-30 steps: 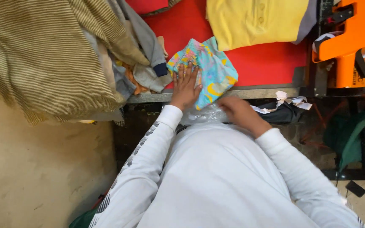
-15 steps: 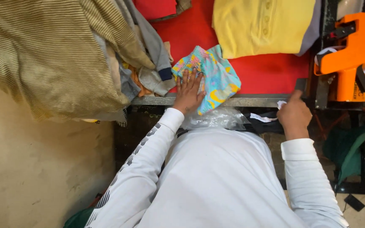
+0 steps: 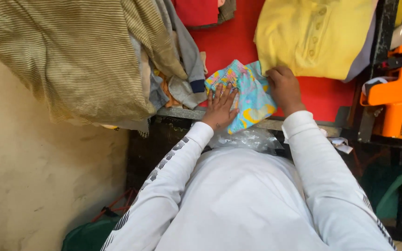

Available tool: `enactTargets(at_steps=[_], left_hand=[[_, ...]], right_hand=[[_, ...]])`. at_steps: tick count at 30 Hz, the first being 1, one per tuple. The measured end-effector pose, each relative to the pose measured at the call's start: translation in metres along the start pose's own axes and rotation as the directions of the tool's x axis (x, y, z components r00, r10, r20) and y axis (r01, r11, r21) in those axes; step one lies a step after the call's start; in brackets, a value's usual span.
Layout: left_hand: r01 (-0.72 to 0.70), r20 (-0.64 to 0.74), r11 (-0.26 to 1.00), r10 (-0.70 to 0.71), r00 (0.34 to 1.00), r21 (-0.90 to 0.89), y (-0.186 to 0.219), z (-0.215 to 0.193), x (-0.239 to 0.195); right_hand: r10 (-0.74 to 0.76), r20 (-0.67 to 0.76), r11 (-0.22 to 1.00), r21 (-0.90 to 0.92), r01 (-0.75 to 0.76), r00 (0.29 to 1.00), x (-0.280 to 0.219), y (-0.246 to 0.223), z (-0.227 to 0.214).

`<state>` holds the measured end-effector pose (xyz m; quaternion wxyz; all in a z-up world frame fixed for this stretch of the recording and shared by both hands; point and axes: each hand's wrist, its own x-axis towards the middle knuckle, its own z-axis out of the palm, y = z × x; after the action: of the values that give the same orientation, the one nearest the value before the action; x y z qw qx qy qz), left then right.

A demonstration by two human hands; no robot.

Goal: The person folds various clothing items, including a beige t-shirt, a grey sweatshirt, a striped shirt, and colorful children's pants, on a red surface. They handle each item by hand, smoothing and folding them into neat stacks.

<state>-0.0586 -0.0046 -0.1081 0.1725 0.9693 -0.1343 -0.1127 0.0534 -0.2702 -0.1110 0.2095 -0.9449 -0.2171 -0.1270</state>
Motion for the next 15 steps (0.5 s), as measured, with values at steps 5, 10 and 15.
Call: enactTargets(at_steps=[5, 10, 15], left_hand=[[0.008, -0.171, 1.0, -0.007, 0.985, 0.007, 0.033, -0.022, 0.024], [-0.213, -0.512, 0.952, 0.299, 0.805, 0.22, 0.055, -0.005, 0.093], [-0.174, -0.259, 0.964, 0.223, 0.94, 0.2, 0.044, -0.005, 0.111]], right_hand=[[0.05, 0.05, 0.998, 0.031, -0.052, 0.997, -0.001, 0.007, 0.0], [0.048, 0.068, 0.998, 0.03, -0.051, 0.997, -0.003, 0.018, 0.009], [-0.094, 0.061, 0.992, -0.081, 0.099, 0.994, 0.006, 0.026, 0.014]])
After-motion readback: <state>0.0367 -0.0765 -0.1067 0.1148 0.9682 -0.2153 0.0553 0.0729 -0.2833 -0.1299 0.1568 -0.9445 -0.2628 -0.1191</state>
